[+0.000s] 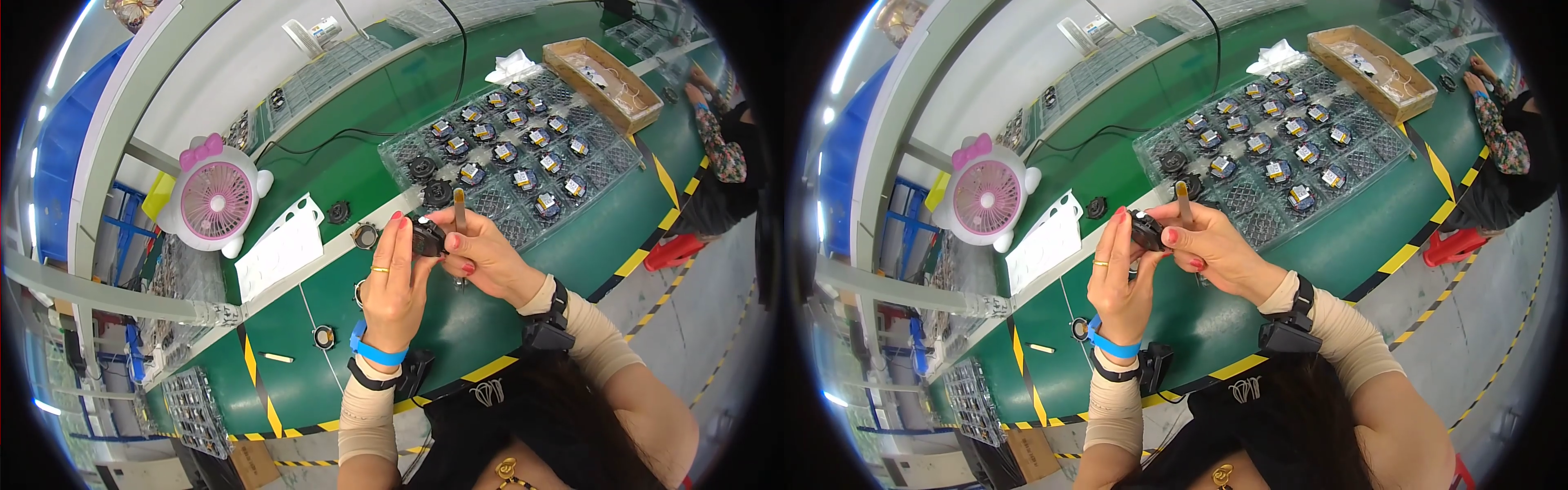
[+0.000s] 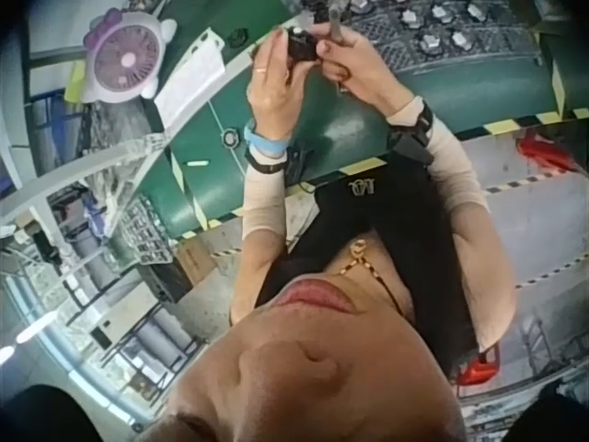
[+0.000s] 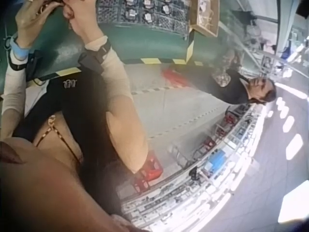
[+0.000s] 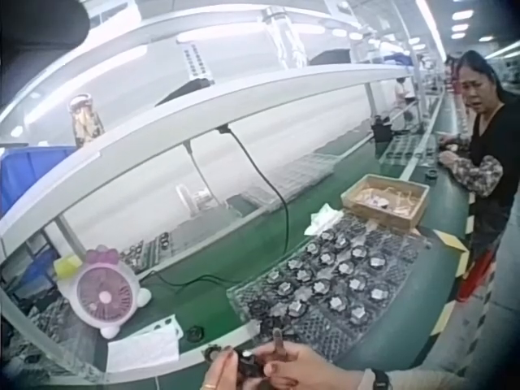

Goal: The person picks up a watch component and uses tweezers to peel off a film before pressing the component into a watch frame. They then use the tweezers to pick up a small part from a tray, place it onto the assembly, and press down the internal connectors.

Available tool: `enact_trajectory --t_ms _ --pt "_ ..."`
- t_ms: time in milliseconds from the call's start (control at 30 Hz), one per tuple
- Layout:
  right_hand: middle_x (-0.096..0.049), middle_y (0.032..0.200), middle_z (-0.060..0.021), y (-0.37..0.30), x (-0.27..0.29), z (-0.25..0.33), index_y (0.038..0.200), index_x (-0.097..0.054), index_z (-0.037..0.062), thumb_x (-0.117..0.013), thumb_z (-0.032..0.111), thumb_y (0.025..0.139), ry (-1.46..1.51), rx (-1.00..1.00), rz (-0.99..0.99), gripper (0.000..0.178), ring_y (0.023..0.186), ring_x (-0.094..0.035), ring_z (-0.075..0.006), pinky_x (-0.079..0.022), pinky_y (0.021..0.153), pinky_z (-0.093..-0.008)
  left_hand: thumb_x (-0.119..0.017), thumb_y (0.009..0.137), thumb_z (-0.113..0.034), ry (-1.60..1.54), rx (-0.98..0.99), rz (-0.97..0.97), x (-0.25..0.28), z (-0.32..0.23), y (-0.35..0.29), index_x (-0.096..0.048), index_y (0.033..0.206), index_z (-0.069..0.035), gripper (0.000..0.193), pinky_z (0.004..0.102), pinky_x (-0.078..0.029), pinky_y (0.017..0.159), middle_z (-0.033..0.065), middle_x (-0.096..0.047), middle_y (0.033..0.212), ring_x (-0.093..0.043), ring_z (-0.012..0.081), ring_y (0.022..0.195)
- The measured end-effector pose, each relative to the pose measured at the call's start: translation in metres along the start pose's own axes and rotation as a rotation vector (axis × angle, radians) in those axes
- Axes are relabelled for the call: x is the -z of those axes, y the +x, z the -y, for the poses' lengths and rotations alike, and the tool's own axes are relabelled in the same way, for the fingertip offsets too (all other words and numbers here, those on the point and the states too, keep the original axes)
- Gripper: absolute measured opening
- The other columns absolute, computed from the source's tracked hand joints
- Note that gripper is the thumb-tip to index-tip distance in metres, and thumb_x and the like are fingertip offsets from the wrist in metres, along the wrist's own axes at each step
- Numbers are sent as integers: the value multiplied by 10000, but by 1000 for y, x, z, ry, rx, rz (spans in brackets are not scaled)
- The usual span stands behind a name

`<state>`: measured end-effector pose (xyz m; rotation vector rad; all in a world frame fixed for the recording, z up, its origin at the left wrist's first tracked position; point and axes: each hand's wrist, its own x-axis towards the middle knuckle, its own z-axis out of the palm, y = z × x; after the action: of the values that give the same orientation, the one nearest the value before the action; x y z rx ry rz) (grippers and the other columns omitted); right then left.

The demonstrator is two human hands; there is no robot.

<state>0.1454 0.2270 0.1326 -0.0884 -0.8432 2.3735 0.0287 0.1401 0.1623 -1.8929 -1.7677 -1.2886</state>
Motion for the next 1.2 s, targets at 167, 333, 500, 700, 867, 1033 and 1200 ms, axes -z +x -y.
enact_trajectory --t_ms 167,333,500,700,867,1033,1200 --pt "-571 849 -20 -1 3 -4 1109 -525 43 -594 164 837 33 -26 -24 306 485 -319 -27 -258 427 -187 -652 673 102 8 13 -20 -5 -3 -3 -511 1138 31 491 265 -544 658 158 -500 1182 -623 189 798" --pt "-581 850 -15 -3 4 -7 1086 -547 56 -598 174 833 68 -23 -41 283 482 -316 -25 -252 423 -188 -652 675 100 -21 59 -26 -7 -5 -6 -503 1144 31 497 268 -544 654 157 -498 1184 -625 192 791" --pt "-573 810 1 -3 6 -10 1069 -562 69 -585 161 842 136 -37 -55 246 476 -303 -25 -245 423 -190 -650 675 102 28 64 -18 -8 -6 -7 -498 1148 32 501 270 -544 651 158 -499 1182 -627 199 789" --pt "-534 733 28 -2 5 -10 1056 -575 83 -568 153 853 151 -48 -95 215 469 -284 -27 -234 424 -192 -649 673 107 50 34 -15 -11 -2 -6 -499 1146 33 501 273 -546 649 159 -500 1179 -627 205 789" --pt "-510 701 38 -1 7 -11 1052 -580 90 -562 154 858 166 -50 -90 205 467 -276 -28 -227 423 -195 -648 670 111 59 27 -12 -11 -2 -5 -500 1143 37 501 274 -547 650 161 -500 1178 -627 205 791" --pt "-510 704 38 -2 5 -9 1051 -582 91 -559 156 860 160 -52 -96 203 467 -274 -28 -227 423 -196 -637 673 120 66 31 -6 -12 -3 -5 -501 1143 39 496 274 -547 649 164 -500 1178 -628 204 784" --pt "-514 707 36 -3 7 -9 1062 -575 88 -561 161 859 153 -53 -98 216 468 -276 -29 -229 424 -197 -629 675 127 55 47 -8 -13 -5 -4 -500 1146 37 496 272 -546 646 167 -501 1175 -630 198 767"
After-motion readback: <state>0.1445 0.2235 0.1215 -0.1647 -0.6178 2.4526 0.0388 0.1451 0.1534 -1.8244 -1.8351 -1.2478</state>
